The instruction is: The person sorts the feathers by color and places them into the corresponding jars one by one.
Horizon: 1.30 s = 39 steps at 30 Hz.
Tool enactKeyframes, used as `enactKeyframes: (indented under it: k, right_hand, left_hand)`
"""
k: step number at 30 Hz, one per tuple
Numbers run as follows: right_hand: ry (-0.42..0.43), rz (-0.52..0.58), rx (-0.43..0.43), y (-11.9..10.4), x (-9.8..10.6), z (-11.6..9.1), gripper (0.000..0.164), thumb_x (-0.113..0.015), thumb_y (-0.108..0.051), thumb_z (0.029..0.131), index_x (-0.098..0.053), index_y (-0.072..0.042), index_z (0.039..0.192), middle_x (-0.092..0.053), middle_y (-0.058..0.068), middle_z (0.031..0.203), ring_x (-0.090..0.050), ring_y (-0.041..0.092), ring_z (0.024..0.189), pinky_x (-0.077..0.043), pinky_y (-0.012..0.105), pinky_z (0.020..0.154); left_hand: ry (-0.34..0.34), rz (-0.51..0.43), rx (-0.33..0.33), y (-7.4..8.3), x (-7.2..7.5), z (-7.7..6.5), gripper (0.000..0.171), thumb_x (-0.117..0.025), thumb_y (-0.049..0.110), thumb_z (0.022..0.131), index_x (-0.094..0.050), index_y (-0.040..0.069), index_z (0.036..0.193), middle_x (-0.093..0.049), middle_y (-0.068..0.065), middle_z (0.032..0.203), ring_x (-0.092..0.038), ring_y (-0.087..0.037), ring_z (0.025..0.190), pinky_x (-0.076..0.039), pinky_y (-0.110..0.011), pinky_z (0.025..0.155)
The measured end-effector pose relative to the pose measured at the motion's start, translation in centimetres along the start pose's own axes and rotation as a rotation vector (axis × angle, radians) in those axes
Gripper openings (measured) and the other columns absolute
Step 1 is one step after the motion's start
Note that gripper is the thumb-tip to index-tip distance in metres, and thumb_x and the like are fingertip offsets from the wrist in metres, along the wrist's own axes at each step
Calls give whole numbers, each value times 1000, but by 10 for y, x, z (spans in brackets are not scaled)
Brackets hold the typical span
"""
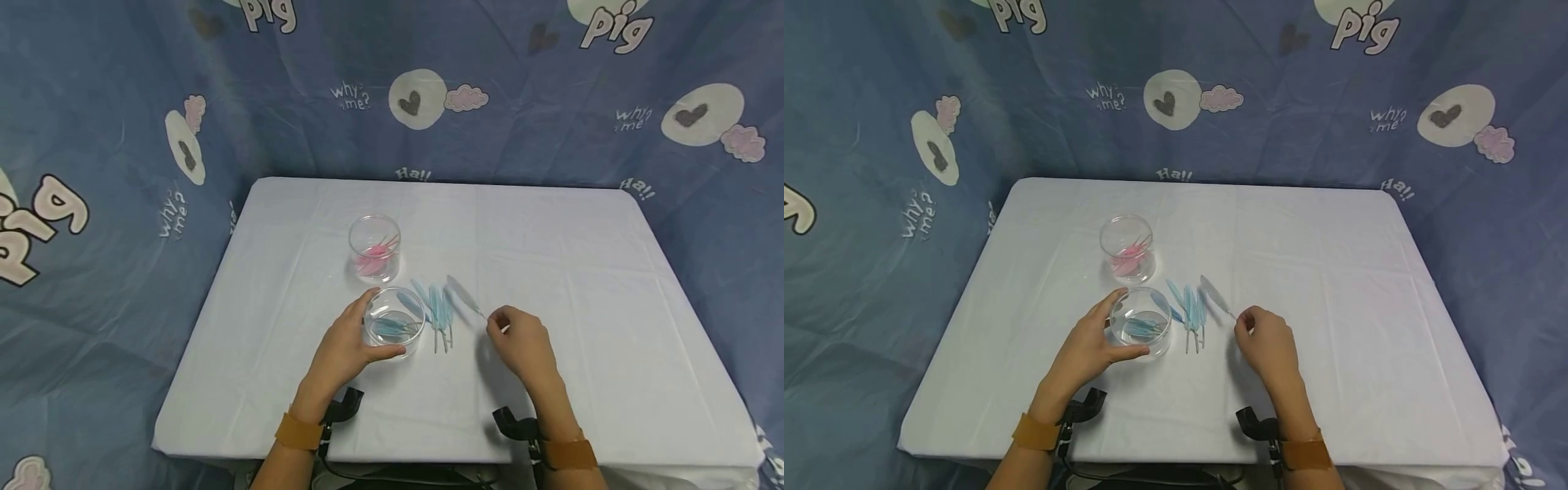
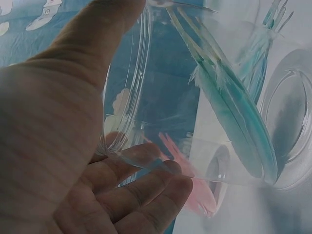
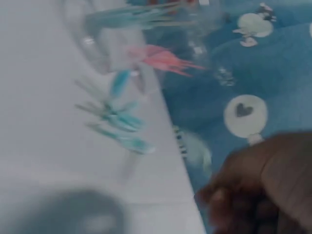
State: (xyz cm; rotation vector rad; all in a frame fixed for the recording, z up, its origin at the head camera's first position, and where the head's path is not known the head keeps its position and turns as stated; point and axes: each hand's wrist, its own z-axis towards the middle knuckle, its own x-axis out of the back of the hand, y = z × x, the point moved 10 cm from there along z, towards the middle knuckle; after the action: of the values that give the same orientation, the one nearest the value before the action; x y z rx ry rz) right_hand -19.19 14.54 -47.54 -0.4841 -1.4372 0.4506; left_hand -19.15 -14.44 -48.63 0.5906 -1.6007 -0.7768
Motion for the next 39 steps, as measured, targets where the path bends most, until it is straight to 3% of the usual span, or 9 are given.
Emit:
enactKeyframes:
  k: [5, 8, 13, 19, 23, 27, 39]
  right_hand:
    - [203, 178, 247, -25, 38, 2, 7, -70, -11, 94, -76, -10, 96, -72, 1, 87, -60, 10, 65, -46, 22, 53]
    - [261, 237, 395, -42, 54, -1, 8, -74, -5, 90, -77, -11, 95, -71, -3, 89, -59, 8, 69, -45, 17, 56]
    - [171, 301, 616, -82, 56, -11, 15, -75, -1, 87, -77, -12, 97, -69, -5, 92, -54, 5, 69, -43, 14, 61]
    - [83, 185, 763, -123, 40, -14, 13, -78, -3, 86, -77, -11, 96, -66, -5, 93, -51, 4, 69, -43, 14, 59]
    - [57, 89, 817, -144, 23, -14, 9, -79, -6, 85, -77, -10, 93, -64, -3, 89, -55, 6, 68, -48, 19, 59]
    - [11, 37, 803, -154, 4, -11, 7, -80, -8, 85, -78, -10, 92, -62, -4, 87, -55, 7, 67, -48, 19, 59]
    - [-60, -33, 735, -155, -23, -1, 6, -79, -10, 86, -79, -11, 91, -62, -5, 84, -55, 7, 66, -48, 19, 59]
  left_hand:
    - [4, -2, -10, 2, 0, 0, 107, -93, 46, 66, -36, 26, 155, -51, -11, 148, -55, -35, 128, -47, -57, 102]
    - [7, -1, -13, 3, 1, 0, 107, -93, 45, 66, -36, 26, 155, -51, -11, 147, -55, -34, 128, -47, -56, 102]
    - [5, -2, -13, 2, 1, -1, 107, -93, 46, 66, -36, 26, 155, -51, -10, 148, -55, -34, 127, -47, -56, 102]
    - [14, 9, -21, 3, 3, -2, 108, -93, 46, 66, -35, 27, 156, -50, -8, 149, -55, -33, 128, -47, -56, 102]
    - [18, 5, -35, 4, 3, -3, 108, -93, 47, 67, -35, 26, 156, -50, -8, 148, -55, -33, 128, -48, -56, 101]
    - [9, -8, -40, 4, 3, -3, 108, -92, 48, 67, -35, 27, 156, -51, -10, 147, -56, -33, 125, -49, -55, 100]
    - [-6, 0, -49, 5, 3, -1, 109, -89, 57, 66, -35, 27, 155, -53, -11, 145, -59, -33, 120, -52, -52, 96]
